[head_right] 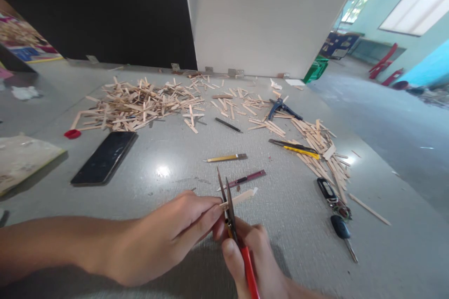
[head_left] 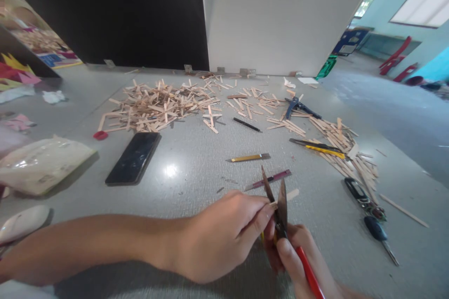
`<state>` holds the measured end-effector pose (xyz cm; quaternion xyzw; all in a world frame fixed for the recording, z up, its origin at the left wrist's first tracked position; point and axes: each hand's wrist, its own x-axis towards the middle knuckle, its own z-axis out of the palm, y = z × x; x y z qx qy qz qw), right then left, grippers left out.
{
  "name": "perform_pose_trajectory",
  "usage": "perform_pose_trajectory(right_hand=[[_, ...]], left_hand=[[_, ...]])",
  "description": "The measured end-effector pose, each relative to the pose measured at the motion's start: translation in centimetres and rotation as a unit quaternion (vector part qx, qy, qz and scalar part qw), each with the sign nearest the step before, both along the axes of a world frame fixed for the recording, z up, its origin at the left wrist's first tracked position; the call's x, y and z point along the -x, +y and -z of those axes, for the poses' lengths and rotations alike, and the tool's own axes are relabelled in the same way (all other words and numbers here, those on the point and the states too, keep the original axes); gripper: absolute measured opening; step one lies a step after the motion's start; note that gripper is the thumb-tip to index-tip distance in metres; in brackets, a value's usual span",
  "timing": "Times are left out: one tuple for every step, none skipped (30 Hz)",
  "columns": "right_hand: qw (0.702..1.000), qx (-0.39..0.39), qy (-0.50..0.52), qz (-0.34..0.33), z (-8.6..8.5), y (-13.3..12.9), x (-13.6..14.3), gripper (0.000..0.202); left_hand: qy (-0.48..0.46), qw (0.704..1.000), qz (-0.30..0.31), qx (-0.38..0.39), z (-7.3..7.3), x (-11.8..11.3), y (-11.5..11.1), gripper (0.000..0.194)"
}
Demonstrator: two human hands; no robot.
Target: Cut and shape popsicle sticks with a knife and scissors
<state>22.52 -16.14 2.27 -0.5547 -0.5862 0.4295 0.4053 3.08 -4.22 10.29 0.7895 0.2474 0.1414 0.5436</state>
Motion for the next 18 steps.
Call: perform_pose_trajectory(right_hand=[[1.000, 0.001, -0.001, 0.006, 0.1, -0.1, 0.0, 0.058], [1.000, 0.003, -0.003, 0.014, 0.2, -0.2, -0.1, 0.056], [1.000, 0.005, -0.005, 0.021, 0.3, -0.3, -0.1, 0.055], [1.000, 0.009, -0.006, 0.026, 0.4, -0.4, -0.1, 0.054], [1.000, 0.013, -0.006, 0.027, 0.4, -0.4, -0.1, 0.055], [1.000, 0.018, -0.004, 0.021, 0.3, -0.4, -0.1, 0.057], [1.000, 0.023, -0.002, 0.010, 0.2, -0.2, -0.1, 0.059], [1.000, 0.026, 0.001, -0.004, 0.0, -0.1, 0.0, 0.061], [0.999, 0.028, 0.004, -0.016, -0.2, 0.2, 0.1, 0.063], [0.999, 0.028, 0.006, -0.024, -0.5, 0.4, 0.3, 0.065], [0.999, 0.028, 0.008, -0.028, -0.7, 0.6, 0.4, 0.067], [0.999, 0.028, 0.009, -0.028, -0.9, 0.7, 0.5, 0.068], [0.999, 0.029, 0.010, -0.027, -1.0, 0.8, 0.5, 0.069], [0.999, 0.030, 0.011, -0.029, -1.1, 0.8, 0.6, 0.071], [0.999, 0.032, 0.011, -0.034, -1.2, 0.9, 0.6, 0.072], [0.999, 0.033, 0.010, -0.041, -1.2, 0.9, 0.6, 0.072], [0.998, 0.032, 0.009, -0.044, -1.1, 0.9, 0.5, 0.072], [0.999, 0.030, 0.010, -0.045, -1.0, 1.0, 0.4, 0.071]], left_hand=[[0.000, 1.000, -0.002, -0.002, 0.0, 0.0, 0.0, 0.042], [-0.002, 1.000, -0.002, -0.002, 0.1, 0.0, -0.1, 0.042], [-0.004, 1.000, 0.001, 0.000, 0.1, 0.0, -0.1, 0.042], [-0.007, 1.000, 0.002, 0.003, 0.1, 0.0, -0.1, 0.042], [-0.011, 1.000, 0.003, 0.005, 0.1, 0.0, -0.1, 0.042], [-0.014, 1.000, 0.006, 0.009, 0.1, 0.0, -0.1, 0.042], [-0.016, 1.000, 0.007, 0.011, 0.1, 0.0, -0.1, 0.042], [-0.017, 1.000, 0.007, 0.012, 0.1, 0.0, -0.1, 0.042], [-0.016, 1.000, 0.005, 0.012, 0.0, 0.0, -0.1, 0.042], [-0.015, 1.000, 0.005, 0.014, 0.0, 0.0, -0.1, 0.043], [-0.014, 1.000, 0.005, 0.015, 0.0, 0.0, -0.2, 0.043], [-0.012, 1.000, 0.002, 0.015, -0.1, 0.0, -0.2, 0.043], [-0.010, 1.000, 0.001, 0.014, -0.1, 0.0, -0.2, 0.043], [-0.008, 1.000, 0.001, 0.011, -0.1, 0.0, -0.2, 0.043], [-0.008, 1.000, -0.001, 0.007, -0.1, 0.0, -0.2, 0.043], [-0.008, 1.000, -0.002, 0.005, -0.1, 0.0, -0.2, 0.043], [-0.010, 1.000, -0.002, 0.005, -0.1, 0.0, -0.1, 0.043], [-0.014, 1.000, -0.003, 0.006, 0.0, 0.0, -0.1, 0.044]])
